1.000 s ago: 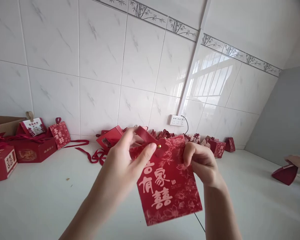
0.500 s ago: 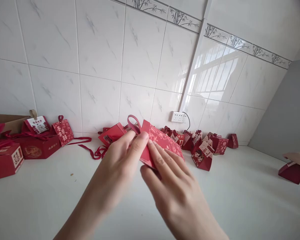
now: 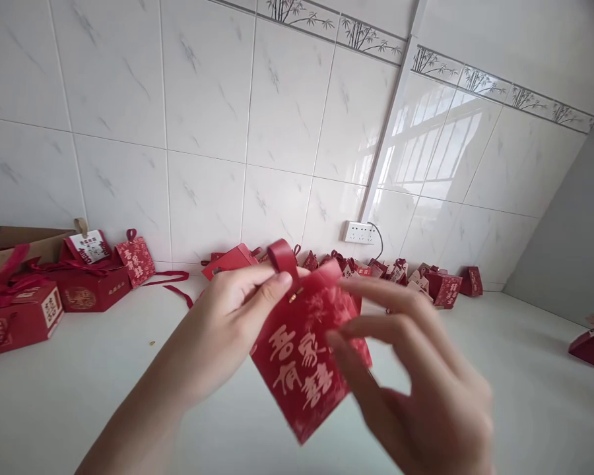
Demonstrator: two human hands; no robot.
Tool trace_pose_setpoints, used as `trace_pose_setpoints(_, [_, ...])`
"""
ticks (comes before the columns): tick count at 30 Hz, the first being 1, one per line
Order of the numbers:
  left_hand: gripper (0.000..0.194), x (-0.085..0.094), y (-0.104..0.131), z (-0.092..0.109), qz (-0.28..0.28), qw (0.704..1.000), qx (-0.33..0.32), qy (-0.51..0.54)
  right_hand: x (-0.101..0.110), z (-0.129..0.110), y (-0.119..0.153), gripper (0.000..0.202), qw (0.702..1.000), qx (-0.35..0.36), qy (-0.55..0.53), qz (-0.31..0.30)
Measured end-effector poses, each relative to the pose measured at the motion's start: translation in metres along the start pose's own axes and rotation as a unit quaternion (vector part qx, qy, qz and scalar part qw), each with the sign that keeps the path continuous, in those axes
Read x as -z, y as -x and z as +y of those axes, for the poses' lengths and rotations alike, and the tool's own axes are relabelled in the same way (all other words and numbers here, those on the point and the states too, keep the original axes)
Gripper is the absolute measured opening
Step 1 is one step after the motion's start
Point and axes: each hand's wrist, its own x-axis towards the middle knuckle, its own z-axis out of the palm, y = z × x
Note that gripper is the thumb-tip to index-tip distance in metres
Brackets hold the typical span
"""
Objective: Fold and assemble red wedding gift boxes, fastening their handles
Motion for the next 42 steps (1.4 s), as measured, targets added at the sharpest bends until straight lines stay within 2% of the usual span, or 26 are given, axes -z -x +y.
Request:
trace_pose_setpoints(2, [0.037, 0.002, 0.002, 0.001, -0.052, 0.998, -0.024, -0.027, 0.009, 0.008, -0.005, 0.015, 0.999, -0.043, 0.003, 0.011])
trace_pose_setpoints(4, [0.036, 0.001, 0.006, 0.003, -0.089, 0.993, -0.066, -0.052, 0.011, 0.011, -0.006, 0.02, 0.996, -0.079, -0.018, -0.024])
trace_pose_setpoints(6, [0.033, -0.002, 0.01, 0.007, -0.094, 0.986, -0.12, -0.07, 0.01, 0.011, -0.006, 0.015, 0.989, -0.116, -0.06, -0.064])
trace_pose_setpoints(8, [0.024, -0.008, 0.013, 0.01, -0.06, 0.983, -0.152, -0.08, 0.009, 0.009, -0.005, 0.005, 0.98, -0.152, -0.109, -0.072])
trace_pose_setpoints(10, [0.011, -0.012, 0.015, 0.013, 0.001, 0.987, -0.145, -0.071, 0.007, 0.006, -0.004, 0.005, 0.972, -0.179, -0.144, -0.055])
trace_pose_setpoints(12, [0.012, -0.013, 0.015, 0.013, 0.036, 0.989, -0.134, -0.047, 0.006, 0.004, -0.004, 0.007, 0.964, -0.204, -0.169, -0.038])
trace_pose_setpoints(14, [0.009, -0.011, 0.014, 0.012, 0.009, 0.988, -0.151, -0.041, 0.006, 0.004, -0.005, 0.008, 0.954, -0.225, -0.195, -0.032])
trace_pose_setpoints(17, [0.012, -0.005, 0.013, 0.01, -0.068, 0.974, -0.202, -0.073, 0.006, 0.006, -0.007, 0.009, 0.94, -0.252, -0.228, -0.034])
trace_pose_setpoints(19, [0.023, -0.003, 0.012, 0.008, -0.086, 0.966, -0.222, -0.098, 0.006, 0.008, -0.008, 0.008, 0.936, -0.259, -0.236, -0.036])
trace_pose_setpoints(22, [0.03, -0.003, 0.011, 0.005, -0.06, 0.964, -0.232, -0.115, 0.007, 0.009, -0.009, 0.005, 0.941, -0.25, -0.225, -0.037])
trace_pose_setpoints(27, [0.031, -0.005, 0.012, 0.004, -0.04, 0.963, -0.241, -0.113, 0.012, 0.004, -0.009, 0.005, 0.94, -0.265, -0.208, -0.056])
trace_pose_setpoints(32, [0.029, -0.005, 0.013, 0.006, -0.042, 0.968, -0.225, -0.102, 0.014, 0.0, -0.009, 0.006, 0.927, -0.305, -0.213, -0.039])
trace_pose_setpoints(42, [0.028, -0.01, 0.013, 0.006, -0.022, 0.967, -0.232, -0.105, 0.015, 0.005, -0.008, 0.006, 0.945, -0.265, -0.179, -0.063])
